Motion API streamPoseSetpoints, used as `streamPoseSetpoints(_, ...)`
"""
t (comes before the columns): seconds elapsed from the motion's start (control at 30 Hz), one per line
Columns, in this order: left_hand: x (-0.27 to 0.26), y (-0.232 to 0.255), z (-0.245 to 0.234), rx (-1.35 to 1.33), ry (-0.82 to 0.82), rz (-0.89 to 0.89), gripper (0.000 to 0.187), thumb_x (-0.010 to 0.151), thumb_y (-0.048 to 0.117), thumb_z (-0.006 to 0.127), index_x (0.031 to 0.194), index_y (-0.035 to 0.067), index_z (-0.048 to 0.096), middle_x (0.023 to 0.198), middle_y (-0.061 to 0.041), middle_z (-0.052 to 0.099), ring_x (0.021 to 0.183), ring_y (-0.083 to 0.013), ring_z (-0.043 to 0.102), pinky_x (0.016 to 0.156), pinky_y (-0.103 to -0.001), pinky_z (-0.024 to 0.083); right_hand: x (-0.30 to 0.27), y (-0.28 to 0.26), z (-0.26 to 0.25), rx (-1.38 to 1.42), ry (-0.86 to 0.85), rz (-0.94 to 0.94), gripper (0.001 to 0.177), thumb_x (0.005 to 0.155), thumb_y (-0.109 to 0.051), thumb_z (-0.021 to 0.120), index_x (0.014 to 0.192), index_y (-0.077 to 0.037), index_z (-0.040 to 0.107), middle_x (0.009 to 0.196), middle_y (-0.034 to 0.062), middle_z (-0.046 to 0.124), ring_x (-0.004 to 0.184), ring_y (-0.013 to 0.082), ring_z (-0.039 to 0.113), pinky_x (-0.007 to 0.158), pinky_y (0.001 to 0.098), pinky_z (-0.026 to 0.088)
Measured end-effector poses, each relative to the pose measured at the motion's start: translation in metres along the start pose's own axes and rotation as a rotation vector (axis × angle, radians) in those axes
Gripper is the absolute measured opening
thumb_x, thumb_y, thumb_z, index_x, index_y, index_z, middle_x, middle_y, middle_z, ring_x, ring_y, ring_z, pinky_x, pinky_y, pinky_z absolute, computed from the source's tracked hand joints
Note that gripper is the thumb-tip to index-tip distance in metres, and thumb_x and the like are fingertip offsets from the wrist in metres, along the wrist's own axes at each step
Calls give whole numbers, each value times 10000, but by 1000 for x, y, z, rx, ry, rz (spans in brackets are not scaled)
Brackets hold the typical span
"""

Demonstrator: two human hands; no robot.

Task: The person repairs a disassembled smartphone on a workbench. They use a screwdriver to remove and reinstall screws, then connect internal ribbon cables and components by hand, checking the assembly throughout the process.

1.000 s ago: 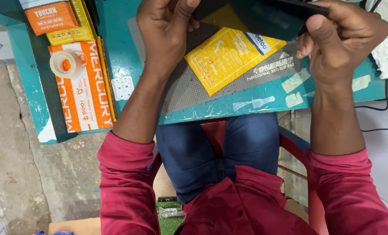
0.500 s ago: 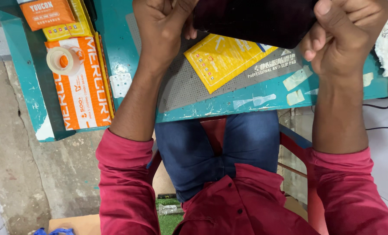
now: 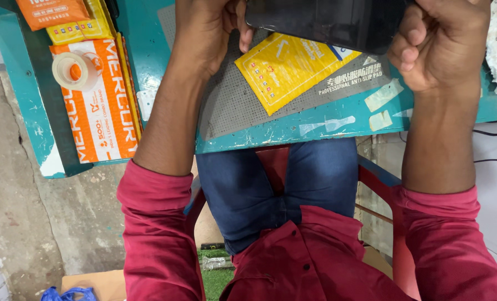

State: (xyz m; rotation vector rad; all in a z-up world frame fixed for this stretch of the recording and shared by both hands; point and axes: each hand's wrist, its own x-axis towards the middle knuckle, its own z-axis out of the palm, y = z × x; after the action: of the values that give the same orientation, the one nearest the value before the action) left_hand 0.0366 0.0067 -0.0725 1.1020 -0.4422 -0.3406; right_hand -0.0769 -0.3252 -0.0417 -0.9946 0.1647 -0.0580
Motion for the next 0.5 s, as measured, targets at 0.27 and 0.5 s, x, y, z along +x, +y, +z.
streamPoseSetpoints(0.27,0,-7,-10,-61,33,-23,324,1120,246,602,956,-28,654,736,-134,636,622,-257,678,492,-339,526,0,1,-5,-40,-52,-12,333,1204,15,502,895,67,613,613,130,565,443,200,542,396,260,413)
streamPoseSetpoints(0.5,-1,-13,-13,-76,-16,-8,327,1127,250,579,973,-29,655,758,-149,651,588,-255,683,510,-342,537,-1,-2,4,-31,10,-5,292,1179,18,530,903,61,614,613,120,555,423,187,517,400,254,408)
